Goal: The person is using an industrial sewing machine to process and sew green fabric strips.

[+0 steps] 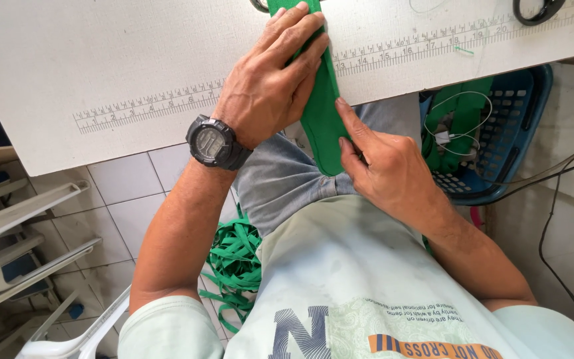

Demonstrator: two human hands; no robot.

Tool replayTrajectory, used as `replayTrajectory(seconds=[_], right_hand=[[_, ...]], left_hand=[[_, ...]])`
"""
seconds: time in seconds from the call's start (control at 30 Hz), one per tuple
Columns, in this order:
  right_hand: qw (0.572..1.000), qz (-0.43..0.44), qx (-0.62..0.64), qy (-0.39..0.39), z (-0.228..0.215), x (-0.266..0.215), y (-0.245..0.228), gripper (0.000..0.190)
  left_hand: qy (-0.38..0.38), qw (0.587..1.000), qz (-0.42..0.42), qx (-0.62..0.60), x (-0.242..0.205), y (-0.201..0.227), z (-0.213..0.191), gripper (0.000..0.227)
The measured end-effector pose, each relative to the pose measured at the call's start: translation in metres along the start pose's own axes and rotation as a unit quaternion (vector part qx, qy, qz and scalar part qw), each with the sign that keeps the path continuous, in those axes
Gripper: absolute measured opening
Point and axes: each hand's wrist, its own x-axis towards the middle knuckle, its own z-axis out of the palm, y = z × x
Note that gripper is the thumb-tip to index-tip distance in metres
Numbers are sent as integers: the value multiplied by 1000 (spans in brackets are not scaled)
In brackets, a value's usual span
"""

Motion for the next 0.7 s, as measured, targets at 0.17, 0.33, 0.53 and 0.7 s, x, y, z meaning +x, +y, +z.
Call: replayTrajectory(seconds=[0.17,0.33,0.53,0.7], right_hand=[[999,-11,-24,-20,-3,3,0,60],[995,-24,-91,-26,-2,6,-3,56],[996,-22,-83,-33,-3,11,-6,56],[997,-25,-58,-37,-4,10,-9,57]], left_hand=[[30,999,-16,38,7,12,-1,29],[31,996,-35,74,3,11,7,38],[19,997,-20,66,2,4,3,36],[8,998,-22,66,0,5,-2,38]])
